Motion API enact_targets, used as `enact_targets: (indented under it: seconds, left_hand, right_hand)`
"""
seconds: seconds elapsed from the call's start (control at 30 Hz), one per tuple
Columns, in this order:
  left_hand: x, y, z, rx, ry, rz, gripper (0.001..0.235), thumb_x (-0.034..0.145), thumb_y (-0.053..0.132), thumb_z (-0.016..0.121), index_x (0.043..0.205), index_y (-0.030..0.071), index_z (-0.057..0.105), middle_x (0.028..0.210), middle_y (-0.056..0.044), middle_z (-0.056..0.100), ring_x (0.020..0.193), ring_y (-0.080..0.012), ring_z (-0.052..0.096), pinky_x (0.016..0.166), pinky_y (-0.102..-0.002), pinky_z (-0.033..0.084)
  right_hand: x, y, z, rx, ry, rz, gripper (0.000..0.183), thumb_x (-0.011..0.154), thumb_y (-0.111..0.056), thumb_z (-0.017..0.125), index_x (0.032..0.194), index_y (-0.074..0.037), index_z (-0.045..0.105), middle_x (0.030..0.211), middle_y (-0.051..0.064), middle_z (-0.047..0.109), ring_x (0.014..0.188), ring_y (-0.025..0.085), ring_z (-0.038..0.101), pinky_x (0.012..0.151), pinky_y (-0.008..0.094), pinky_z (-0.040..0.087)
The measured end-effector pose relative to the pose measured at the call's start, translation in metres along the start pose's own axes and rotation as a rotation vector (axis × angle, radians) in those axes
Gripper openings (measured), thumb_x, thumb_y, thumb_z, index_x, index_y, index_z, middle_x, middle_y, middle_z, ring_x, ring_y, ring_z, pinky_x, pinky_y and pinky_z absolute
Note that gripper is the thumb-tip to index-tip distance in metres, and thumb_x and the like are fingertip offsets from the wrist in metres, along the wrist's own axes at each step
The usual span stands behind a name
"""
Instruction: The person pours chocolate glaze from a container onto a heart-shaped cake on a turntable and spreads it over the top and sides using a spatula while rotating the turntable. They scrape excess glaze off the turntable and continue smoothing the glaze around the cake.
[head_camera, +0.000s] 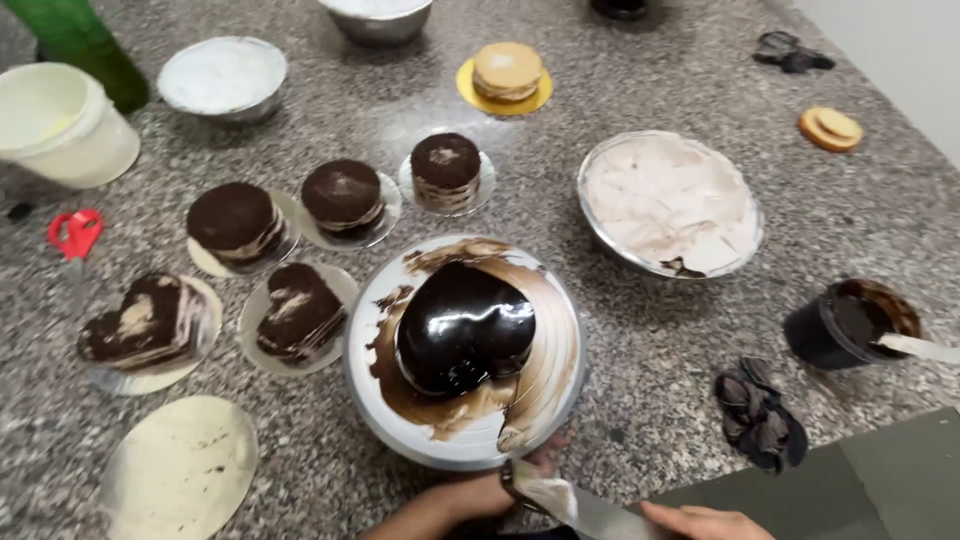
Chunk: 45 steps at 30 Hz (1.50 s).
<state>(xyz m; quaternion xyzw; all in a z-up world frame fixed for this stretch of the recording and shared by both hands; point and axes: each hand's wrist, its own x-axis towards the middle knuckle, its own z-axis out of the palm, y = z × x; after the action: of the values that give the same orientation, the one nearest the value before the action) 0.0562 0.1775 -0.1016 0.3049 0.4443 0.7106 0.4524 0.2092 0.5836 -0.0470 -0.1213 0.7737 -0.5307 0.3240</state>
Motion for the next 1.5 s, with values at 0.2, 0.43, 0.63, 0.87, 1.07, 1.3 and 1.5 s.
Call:
enact_targets:
  seconds: [0.2, 0.43, 0.63, 0.87, 1.07, 1.3, 1.5]
  left_hand:
    - [-0.08, 0.109, 0.03, 0.278, 0.215, -0.355, 0.056, 0.095, 0.026, 0.067, 0.146, 0.014, 0.05, 0.127, 0.003, 0.068, 0.126, -0.0114, 0.061, 0.114, -0.035, 0.043]
    - [-0.12, 0.089, 0.013, -0.068, 0.49, -0.234, 0.053, 0.083, 0.021, 0.075, 0.132, 0.002, 0.063, 0.12, -0.014, 0.074, 0.112, -0.0234, 0.07, 0.102, -0.042, 0.055]
    - [-0.113, 0.079, 0.018, -0.172, 0.534, 0.025, 0.053, 0.086, 0.024, 0.071, 0.129, -0.005, 0.063, 0.118, -0.017, 0.075, 0.11, -0.0227, 0.072, 0.098, -0.042, 0.059]
    - [-0.123, 0.066, 0.015, -0.347, 0.808, 0.063, 0.038, 0.095, 0.025, 0.064, 0.113, -0.007, 0.072, 0.1, -0.016, 0.08, 0.093, -0.024, 0.073, 0.085, -0.042, 0.058]
    - [-0.144, 0.077, -0.018, -0.394, 0.898, 0.147, 0.035, 0.099, 0.025, 0.06, 0.116, -0.005, 0.069, 0.105, -0.016, 0.078, 0.095, -0.0245, 0.071, 0.087, -0.041, 0.056]
    - [-0.136, 0.128, -0.07, -0.368, 1.011, 0.395, 0.037, 0.106, 0.027, 0.055, 0.125, -0.003, 0.063, 0.125, -0.014, 0.071, 0.114, -0.0227, 0.067, 0.104, -0.04, 0.051]
    - [-0.121, 0.163, -0.103, -0.318, 1.002, 0.392, 0.037, 0.103, 0.029, 0.059, 0.124, -0.001, 0.066, 0.119, -0.011, 0.073, 0.107, -0.0197, 0.069, 0.099, -0.035, 0.052]
  right_hand:
    - [-0.025, -0.057, -0.024, 0.623, 0.434, 0.192, 0.043, 0.092, -0.011, 0.071, 0.132, -0.001, 0.061, 0.089, 0.012, 0.064, 0.06, 0.017, 0.062, 0.049, 0.032, 0.048]
    - [0.077, -0.15, -0.07, 0.593, 0.978, 0.21, 0.05, 0.1, -0.022, 0.055, 0.148, -0.012, 0.05, 0.095, 0.01, 0.069, 0.067, 0.017, 0.06, 0.056, 0.03, 0.05]
    - [0.116, -0.152, -0.081, -0.057, 1.11, 0.332, 0.065, 0.092, -0.022, 0.068, 0.154, -0.033, 0.052, 0.106, 0.01, 0.057, 0.088, 0.022, 0.059, 0.073, 0.039, 0.051]
    - [0.053, -0.182, -0.044, -0.669, 0.997, 0.643, 0.064, 0.09, -0.032, 0.067, 0.152, -0.041, 0.052, 0.109, 0.013, 0.063, 0.096, 0.033, 0.068, 0.088, 0.042, 0.054]
    - [0.012, -0.173, -0.016, -0.326, 0.96, 0.569, 0.061, 0.094, -0.023, 0.065, 0.153, -0.034, 0.053, 0.105, 0.009, 0.066, 0.089, 0.024, 0.065, 0.081, 0.036, 0.054]
    - [0.026, -0.186, 0.008, 0.36, 1.073, 0.283, 0.048, 0.106, -0.015, 0.049, 0.153, -0.008, 0.052, 0.112, 0.009, 0.073, 0.089, 0.012, 0.065, 0.075, 0.028, 0.051]
    - [0.043, -0.195, 0.01, 0.319, 1.053, 0.243, 0.057, 0.1, -0.014, 0.06, 0.156, -0.012, 0.051, 0.095, 0.003, 0.067, 0.075, 0.009, 0.06, 0.064, 0.026, 0.049]
